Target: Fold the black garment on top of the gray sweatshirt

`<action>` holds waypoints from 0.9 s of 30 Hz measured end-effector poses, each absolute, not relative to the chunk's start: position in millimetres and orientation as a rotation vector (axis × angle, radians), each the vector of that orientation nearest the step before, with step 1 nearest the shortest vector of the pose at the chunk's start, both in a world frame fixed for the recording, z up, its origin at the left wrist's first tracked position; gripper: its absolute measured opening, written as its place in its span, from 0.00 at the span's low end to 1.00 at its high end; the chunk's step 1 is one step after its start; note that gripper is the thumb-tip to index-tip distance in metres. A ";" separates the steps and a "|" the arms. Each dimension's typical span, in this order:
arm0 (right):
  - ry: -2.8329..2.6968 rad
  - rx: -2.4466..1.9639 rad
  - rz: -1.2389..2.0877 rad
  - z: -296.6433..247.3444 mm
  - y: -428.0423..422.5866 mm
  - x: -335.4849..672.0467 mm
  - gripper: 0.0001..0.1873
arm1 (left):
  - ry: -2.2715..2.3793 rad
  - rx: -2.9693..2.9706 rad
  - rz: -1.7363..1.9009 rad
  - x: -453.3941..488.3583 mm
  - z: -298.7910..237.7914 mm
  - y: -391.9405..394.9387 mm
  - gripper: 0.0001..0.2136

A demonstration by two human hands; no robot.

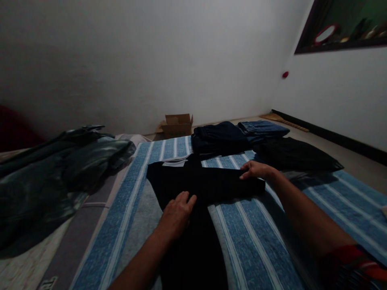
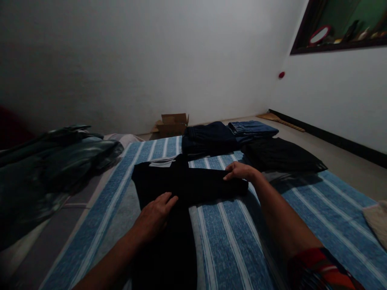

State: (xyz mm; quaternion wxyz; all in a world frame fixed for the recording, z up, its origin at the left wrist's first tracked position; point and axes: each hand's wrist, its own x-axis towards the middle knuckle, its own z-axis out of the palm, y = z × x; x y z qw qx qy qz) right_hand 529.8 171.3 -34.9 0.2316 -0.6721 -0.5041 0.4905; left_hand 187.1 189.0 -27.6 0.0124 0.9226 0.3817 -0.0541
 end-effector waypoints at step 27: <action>-0.479 -1.797 0.773 -71.6 86.4 487.9 0.27 | 1.264 2.809 -0.427 198.5 -19.8 188.2 0.29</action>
